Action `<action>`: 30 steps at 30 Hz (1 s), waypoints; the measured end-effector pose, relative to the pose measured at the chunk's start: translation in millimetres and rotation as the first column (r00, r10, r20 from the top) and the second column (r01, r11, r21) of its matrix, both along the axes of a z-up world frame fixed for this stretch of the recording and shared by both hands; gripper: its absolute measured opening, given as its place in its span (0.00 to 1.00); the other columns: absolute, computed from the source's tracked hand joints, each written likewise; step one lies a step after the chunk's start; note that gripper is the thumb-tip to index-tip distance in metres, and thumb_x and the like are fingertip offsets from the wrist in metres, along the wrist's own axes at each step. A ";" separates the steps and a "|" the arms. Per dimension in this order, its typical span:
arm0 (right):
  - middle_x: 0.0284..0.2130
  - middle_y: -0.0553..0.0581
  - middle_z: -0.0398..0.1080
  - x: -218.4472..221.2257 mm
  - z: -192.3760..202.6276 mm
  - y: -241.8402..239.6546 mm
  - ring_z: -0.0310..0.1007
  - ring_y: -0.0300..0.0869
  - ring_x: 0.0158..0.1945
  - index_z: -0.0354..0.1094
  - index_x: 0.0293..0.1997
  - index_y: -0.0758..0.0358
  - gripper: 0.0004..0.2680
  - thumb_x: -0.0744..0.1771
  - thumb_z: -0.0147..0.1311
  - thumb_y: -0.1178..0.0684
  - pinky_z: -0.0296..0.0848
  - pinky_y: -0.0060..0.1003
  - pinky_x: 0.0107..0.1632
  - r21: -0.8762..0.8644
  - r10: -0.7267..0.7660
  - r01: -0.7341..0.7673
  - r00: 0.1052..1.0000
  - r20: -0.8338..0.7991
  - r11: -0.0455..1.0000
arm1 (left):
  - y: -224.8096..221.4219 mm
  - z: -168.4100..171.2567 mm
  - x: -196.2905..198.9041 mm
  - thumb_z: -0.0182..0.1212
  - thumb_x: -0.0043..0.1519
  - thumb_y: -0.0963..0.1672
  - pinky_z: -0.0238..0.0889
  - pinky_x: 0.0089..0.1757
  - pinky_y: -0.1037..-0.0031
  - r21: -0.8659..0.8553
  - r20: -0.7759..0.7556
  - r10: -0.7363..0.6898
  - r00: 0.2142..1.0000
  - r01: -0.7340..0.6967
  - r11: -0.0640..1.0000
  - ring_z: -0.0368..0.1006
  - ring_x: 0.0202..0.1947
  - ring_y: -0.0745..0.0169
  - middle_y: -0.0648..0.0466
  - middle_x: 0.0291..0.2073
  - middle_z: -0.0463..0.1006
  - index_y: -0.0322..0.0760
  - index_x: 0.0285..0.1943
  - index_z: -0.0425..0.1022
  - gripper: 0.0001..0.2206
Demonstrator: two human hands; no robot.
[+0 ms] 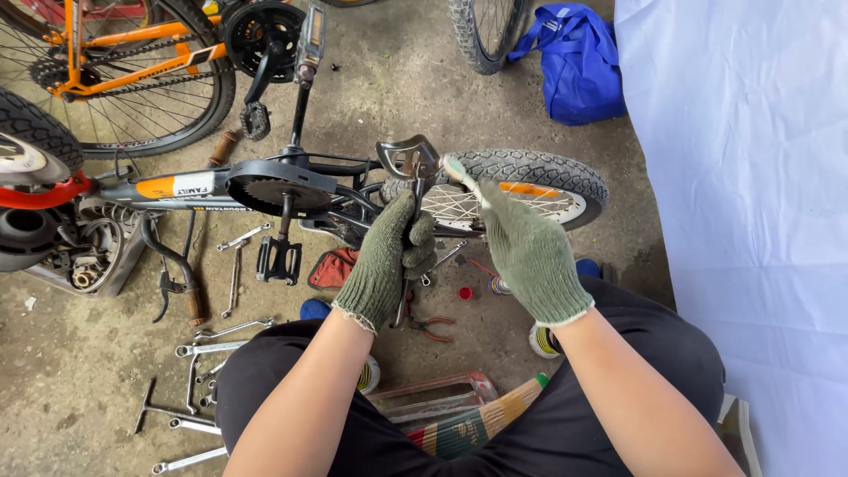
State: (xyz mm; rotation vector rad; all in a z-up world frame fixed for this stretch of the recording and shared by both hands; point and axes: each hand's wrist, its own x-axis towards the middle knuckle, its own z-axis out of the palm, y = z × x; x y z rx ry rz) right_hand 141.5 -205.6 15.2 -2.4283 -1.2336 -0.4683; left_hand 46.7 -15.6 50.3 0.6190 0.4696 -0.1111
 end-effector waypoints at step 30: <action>0.39 0.64 0.78 -0.9 20.2 -5.1 0.77 0.63 0.44 0.73 0.54 0.58 0.13 0.65 0.61 0.54 0.77 0.51 0.40 0.169 0.311 -0.268 0.891 -0.332 0.948 | 21.2 -57.4 12.4 0.42 0.63 0.61 0.48 0.13 0.71 -0.158 0.000 -0.149 0.989 0.148 0.976 0.55 0.08 0.52 0.48 0.11 0.59 0.38 0.39 0.76 0.28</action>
